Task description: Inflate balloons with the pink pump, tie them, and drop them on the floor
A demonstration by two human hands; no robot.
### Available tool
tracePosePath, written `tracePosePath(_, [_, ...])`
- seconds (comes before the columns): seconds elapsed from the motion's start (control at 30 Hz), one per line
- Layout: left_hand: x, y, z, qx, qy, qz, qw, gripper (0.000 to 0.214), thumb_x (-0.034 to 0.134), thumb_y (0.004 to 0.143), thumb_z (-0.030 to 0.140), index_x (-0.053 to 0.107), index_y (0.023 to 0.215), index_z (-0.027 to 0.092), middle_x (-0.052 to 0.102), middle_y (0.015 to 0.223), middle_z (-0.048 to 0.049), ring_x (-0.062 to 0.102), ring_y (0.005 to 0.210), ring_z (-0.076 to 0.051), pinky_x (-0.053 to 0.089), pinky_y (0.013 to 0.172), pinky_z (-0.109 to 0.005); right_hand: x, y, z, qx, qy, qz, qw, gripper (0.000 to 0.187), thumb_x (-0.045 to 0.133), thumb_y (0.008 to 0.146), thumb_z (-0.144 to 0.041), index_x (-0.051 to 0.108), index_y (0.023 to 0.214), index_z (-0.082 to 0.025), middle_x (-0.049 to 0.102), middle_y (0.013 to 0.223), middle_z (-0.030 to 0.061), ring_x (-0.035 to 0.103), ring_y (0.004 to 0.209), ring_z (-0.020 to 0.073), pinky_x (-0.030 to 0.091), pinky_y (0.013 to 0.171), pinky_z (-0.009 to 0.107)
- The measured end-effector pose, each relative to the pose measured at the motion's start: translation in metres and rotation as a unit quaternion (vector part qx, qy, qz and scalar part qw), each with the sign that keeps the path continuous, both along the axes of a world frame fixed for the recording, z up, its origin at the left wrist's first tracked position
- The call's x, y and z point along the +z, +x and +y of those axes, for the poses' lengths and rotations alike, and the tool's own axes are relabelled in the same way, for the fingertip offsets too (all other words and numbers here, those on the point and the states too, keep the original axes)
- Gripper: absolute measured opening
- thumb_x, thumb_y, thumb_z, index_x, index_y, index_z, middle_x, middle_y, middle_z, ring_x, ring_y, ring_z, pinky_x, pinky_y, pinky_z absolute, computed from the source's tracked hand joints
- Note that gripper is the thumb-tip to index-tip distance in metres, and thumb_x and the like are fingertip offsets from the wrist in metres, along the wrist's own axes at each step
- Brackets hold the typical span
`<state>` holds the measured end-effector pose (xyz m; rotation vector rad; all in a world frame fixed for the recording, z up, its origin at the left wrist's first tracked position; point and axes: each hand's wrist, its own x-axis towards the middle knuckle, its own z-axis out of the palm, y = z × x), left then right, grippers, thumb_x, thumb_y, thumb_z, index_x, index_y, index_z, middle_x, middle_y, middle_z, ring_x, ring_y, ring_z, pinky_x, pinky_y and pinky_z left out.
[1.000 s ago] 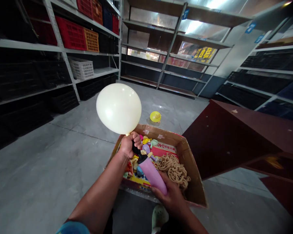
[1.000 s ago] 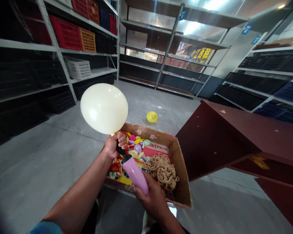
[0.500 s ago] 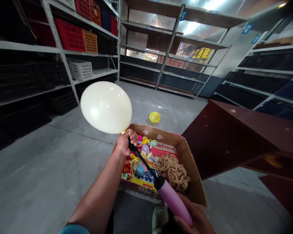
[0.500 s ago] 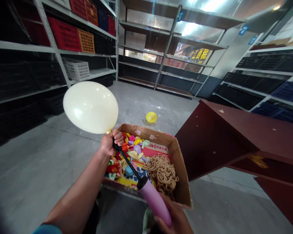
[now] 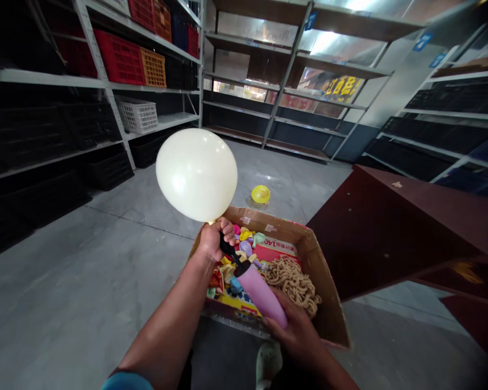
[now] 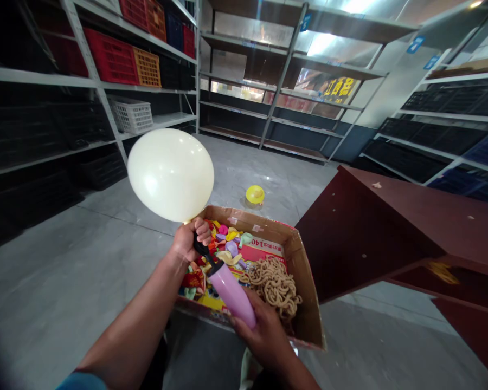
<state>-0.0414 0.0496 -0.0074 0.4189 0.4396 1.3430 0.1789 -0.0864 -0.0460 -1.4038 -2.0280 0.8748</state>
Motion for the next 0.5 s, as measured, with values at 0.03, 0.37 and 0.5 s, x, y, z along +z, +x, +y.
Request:
tracePosePath(0.03, [0.000, -0.002, 0.001, 0.004, 0.000, -0.004, 1.000, 0.023, 0.045, 0.066, 0.003, 0.029, 0.058, 0.018, 0.031, 0.049, 0.0052, 0.030, 0.036, -0.006, 0.031, 0.036, -0.020, -0.002, 0.008, -0.004, 0.008, -0.006, -0.005, 1.000, 0.052, 0.061, 0.079, -0.039, 0.053, 0.127, -0.020, 0.060, 0.125, 0.0107, 0.057, 0.112, 0.0281, 0.046, 0.095, 0.038])
tracePosePath(0.37, [0.002, 0.008, -0.003, 0.012, -0.020, 0.000, 1.000, 0.023, 0.043, 0.066, 0.002, 0.028, 0.058, 0.018, 0.030, 0.049, 0.0054, 0.030, 0.035, -0.005, 0.028, 0.036, -0.019, 0.001, 0.018, -0.006, 0.005, -0.023, -0.030, 0.999, 0.052, 0.059, 0.082, -0.040, 0.051, 0.128, -0.020, 0.061, 0.122, 0.0110, 0.059, 0.106, 0.0271, 0.048, 0.090, 0.036])
tracePosePath(0.5, [-0.001, 0.012, -0.002, 0.012, -0.024, 0.006, 1.000, 0.022, 0.042, 0.065, 0.003, 0.029, 0.059, 0.019, 0.030, 0.048, 0.0055, 0.030, 0.036, -0.006, 0.031, 0.037, -0.020, 0.011, 0.000, 0.015, 0.019, -0.022, -0.048, 0.998, 0.056, 0.055, 0.084, -0.039, 0.043, 0.135, -0.020, 0.057, 0.126, 0.0117, 0.057, 0.110, 0.0263, 0.046, 0.092, 0.037])
